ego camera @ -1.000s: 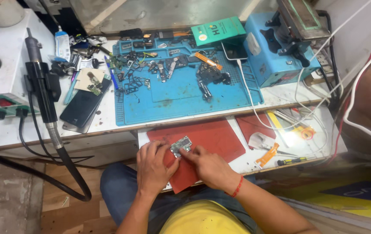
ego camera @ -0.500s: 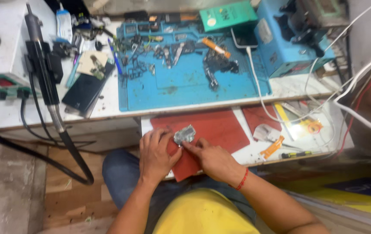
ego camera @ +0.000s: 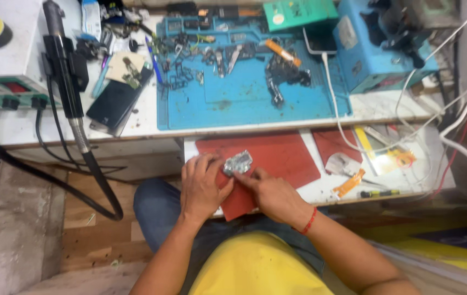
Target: The person scrubs a small electronic component on a red mat using a brush, then uses a hot air gun to dry or heat the component. The workspace is cluttered with various tools and electronic parts.
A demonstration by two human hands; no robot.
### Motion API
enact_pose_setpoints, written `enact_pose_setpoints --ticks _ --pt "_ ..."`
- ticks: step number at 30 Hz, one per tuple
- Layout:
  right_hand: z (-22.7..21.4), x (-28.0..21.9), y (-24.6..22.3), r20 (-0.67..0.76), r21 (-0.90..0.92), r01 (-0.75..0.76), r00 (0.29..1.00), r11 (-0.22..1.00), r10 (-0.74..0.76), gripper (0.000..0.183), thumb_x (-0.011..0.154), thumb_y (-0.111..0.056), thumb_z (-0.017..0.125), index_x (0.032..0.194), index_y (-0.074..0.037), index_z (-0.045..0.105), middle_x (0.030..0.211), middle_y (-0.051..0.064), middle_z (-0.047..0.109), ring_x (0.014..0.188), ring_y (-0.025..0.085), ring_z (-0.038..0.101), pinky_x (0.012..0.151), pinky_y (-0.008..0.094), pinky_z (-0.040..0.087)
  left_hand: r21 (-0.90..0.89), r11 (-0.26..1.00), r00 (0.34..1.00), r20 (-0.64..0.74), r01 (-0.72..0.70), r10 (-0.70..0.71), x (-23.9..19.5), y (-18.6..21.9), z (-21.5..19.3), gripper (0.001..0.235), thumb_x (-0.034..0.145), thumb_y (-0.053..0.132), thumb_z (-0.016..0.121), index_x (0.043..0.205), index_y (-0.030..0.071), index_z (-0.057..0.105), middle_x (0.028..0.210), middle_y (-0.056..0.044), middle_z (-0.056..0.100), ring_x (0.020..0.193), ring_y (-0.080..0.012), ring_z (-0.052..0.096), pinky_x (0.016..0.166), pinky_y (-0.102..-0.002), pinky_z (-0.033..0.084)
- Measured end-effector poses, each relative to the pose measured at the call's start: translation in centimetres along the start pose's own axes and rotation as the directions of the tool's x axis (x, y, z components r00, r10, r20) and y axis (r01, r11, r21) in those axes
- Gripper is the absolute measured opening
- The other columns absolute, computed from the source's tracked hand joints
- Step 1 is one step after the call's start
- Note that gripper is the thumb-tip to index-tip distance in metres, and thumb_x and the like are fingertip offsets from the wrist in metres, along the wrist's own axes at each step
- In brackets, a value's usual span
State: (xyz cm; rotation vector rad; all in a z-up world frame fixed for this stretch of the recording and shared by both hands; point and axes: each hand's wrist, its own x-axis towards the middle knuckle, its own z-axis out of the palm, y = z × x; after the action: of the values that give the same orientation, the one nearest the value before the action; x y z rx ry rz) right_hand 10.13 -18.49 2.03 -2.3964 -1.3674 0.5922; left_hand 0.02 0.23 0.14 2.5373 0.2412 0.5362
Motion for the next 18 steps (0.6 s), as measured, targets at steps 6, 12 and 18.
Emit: enact_pose_setpoints --ticks 6,12,18 --pt "0.4 0.4 0.2 -0.147 -0.021 -0.137 0.980 0.990 0.133 0.066 0.083 -0.003 0.054 0.145 -0.027 0.055 0.111 0.016 0.061 0.075 0.042 0.067 0.065 0.050 0.056 -0.022 1.000 0.999 -0.032 -0.004 0.003 -0.2 -0.3 0.6 0.048 0.071 0.029 0.086 0.111 0.007 0.071 0.117 -0.008 0.061 0.118 -0.0322 0.052 0.102 -0.048 0.040" --pt "0.6 -0.4 2.4 -0.437 0.010 -0.153 0.888 0.988 0.142 0.047 0.094 -0.010 0.057 0.139 -0.024 0.061 0.112 0.016 0.065 0.082 0.039 0.068 0.069 0.050 0.055 -0.101 0.994 0.996 -0.082 -0.043 0.035 -0.8 -0.2 -0.4 0.053 0.075 0.029 0.088 0.118 0.005 0.068 0.126 -0.014 0.057 0.123 -0.0347 0.051 0.109 -0.045 0.039" --pt "-0.7 -3.2 6.4 -0.577 -0.058 -0.325 0.782 0.944 0.233 0.045 0.094 -0.017 0.071 0.139 -0.015 0.066 0.109 0.015 0.063 0.087 0.038 0.065 0.071 0.050 0.052 0.350 0.869 0.813 -0.574 0.349 -0.096 -0.6 -7.9 -9.0 0.059 0.096 0.036 0.083 0.140 0.007 0.056 0.146 -0.020 0.040 0.138 -0.0414 0.040 0.113 -0.059 0.034"
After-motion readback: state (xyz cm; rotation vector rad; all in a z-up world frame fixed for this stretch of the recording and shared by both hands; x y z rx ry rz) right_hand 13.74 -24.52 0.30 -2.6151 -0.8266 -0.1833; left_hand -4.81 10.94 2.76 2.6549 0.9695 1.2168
